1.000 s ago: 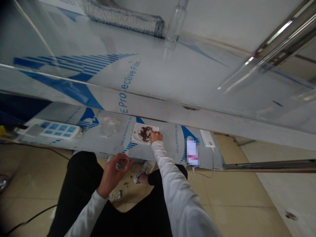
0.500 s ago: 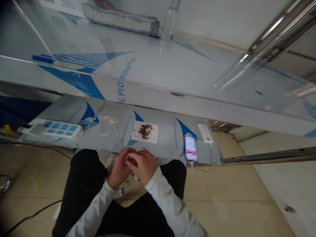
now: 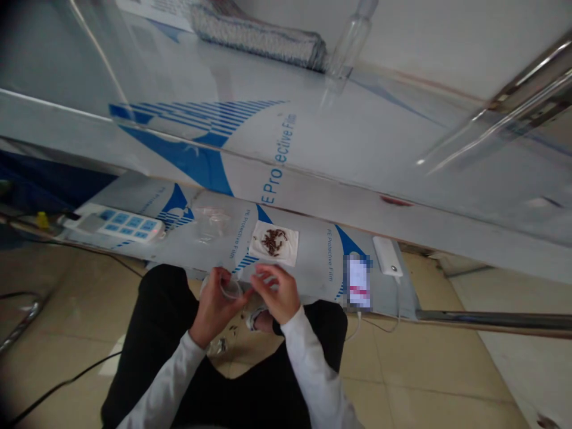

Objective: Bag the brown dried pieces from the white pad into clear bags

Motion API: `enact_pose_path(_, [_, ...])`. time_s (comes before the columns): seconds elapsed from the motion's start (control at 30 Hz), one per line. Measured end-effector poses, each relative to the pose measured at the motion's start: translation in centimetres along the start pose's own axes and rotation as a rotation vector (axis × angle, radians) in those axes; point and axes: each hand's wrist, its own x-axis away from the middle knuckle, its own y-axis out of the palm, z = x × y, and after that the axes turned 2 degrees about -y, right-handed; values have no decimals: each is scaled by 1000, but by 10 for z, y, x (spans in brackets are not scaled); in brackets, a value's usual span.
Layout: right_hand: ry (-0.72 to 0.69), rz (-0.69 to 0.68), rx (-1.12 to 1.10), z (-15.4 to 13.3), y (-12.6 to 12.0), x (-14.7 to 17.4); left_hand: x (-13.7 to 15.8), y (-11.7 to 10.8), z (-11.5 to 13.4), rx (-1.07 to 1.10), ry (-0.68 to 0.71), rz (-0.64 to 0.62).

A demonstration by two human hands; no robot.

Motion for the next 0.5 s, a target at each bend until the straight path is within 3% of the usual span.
enact_pose_path(0.07, [2,-91,-98,-20,15,20,-1,0,2,40,23,-23])
enact_pose_path(0.17, [77,-60,-146,-30,25,32,2,-7,6,90,47,-85])
enact_pose_path(0.33, [90,-57,-167,-20,10,33,12,-33,9,343,8,-332])
enact_pose_path(0.5, [44,-101,-212,-25,-2,43,16,-41,11,396,-99,-211])
